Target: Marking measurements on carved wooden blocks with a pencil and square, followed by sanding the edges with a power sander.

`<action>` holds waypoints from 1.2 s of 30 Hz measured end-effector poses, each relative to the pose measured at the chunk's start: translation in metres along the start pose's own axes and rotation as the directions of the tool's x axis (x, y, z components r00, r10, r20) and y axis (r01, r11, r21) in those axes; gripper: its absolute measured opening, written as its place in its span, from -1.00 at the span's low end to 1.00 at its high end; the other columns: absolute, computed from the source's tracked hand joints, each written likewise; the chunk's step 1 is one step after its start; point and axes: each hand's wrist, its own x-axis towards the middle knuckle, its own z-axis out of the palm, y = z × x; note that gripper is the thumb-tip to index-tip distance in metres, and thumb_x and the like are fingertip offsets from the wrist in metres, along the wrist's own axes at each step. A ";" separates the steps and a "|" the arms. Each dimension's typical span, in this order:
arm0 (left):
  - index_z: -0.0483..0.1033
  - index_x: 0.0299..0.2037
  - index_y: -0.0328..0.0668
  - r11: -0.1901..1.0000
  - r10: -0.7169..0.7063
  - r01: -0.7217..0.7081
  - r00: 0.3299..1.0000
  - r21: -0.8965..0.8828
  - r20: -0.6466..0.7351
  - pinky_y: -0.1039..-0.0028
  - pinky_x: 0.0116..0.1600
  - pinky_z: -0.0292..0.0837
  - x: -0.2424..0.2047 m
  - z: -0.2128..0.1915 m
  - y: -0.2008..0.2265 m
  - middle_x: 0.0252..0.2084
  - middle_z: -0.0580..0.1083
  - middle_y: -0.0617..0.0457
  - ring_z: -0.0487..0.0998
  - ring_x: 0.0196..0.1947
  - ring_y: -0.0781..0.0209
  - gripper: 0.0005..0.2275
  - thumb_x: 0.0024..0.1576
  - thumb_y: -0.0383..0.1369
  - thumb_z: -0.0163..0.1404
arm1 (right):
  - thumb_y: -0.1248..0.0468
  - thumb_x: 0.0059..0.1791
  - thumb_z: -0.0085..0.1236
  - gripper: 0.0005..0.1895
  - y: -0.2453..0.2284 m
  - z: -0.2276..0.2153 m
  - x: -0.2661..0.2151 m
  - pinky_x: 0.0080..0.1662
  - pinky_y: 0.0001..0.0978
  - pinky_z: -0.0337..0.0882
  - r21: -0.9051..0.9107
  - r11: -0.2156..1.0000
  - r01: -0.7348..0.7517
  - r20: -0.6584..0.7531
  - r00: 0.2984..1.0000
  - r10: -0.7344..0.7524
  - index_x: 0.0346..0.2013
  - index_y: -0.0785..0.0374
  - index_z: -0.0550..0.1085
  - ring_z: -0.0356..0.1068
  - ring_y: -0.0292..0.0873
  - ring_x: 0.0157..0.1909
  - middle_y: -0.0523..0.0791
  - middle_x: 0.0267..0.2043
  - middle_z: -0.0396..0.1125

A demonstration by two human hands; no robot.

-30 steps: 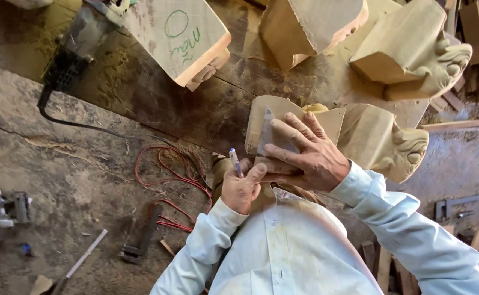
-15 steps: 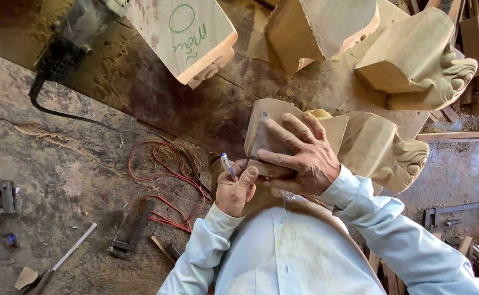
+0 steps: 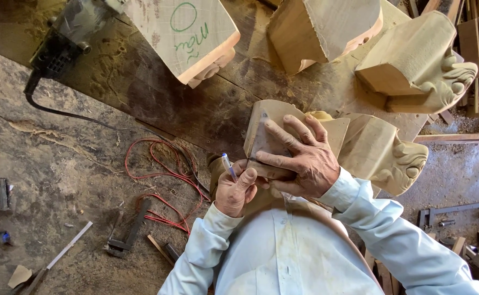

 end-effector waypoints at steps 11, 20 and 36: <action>0.53 -0.07 -0.46 0.998 -0.049 0.050 0.999 -0.045 0.015 0.73 -0.72 0.16 0.002 -0.012 -0.009 -0.41 0.57 -0.36 0.70 -0.45 -0.16 -0.79 0.20 -0.43 0.12 | -0.22 -0.31 0.24 -0.20 0.000 -0.004 0.002 0.44 0.12 -0.35 0.001 1.000 -0.004 0.027 1.000 0.004 0.25 -0.63 0.33 -0.22 -0.03 0.59 -0.24 0.59 -0.04; 0.51 0.00 -0.40 0.996 -0.074 0.077 0.996 -0.041 0.051 0.72 -0.71 0.17 0.002 -0.005 0.006 -0.37 0.59 -0.30 0.67 -0.53 -0.10 -0.78 0.22 -0.42 0.10 | -0.24 -0.24 0.16 -0.29 -0.002 -0.004 0.003 0.44 0.11 -0.36 -0.003 1.000 -0.009 0.022 1.000 0.009 0.25 -0.63 0.34 -0.22 -0.03 0.59 -0.23 0.58 -0.03; 0.59 -0.20 -0.25 0.183 0.659 -0.773 0.555 0.607 0.507 0.55 -0.53 0.44 0.032 0.064 0.150 -0.39 0.56 -0.07 0.52 -0.60 0.19 -0.89 0.27 -0.45 -0.02 | -0.16 -0.25 0.13 -0.31 -0.008 -0.004 0.008 0.45 0.17 -0.34 0.036 0.999 -0.028 -0.041 0.999 0.030 0.22 -0.58 0.38 -0.23 -0.08 0.61 -0.25 0.58 -0.02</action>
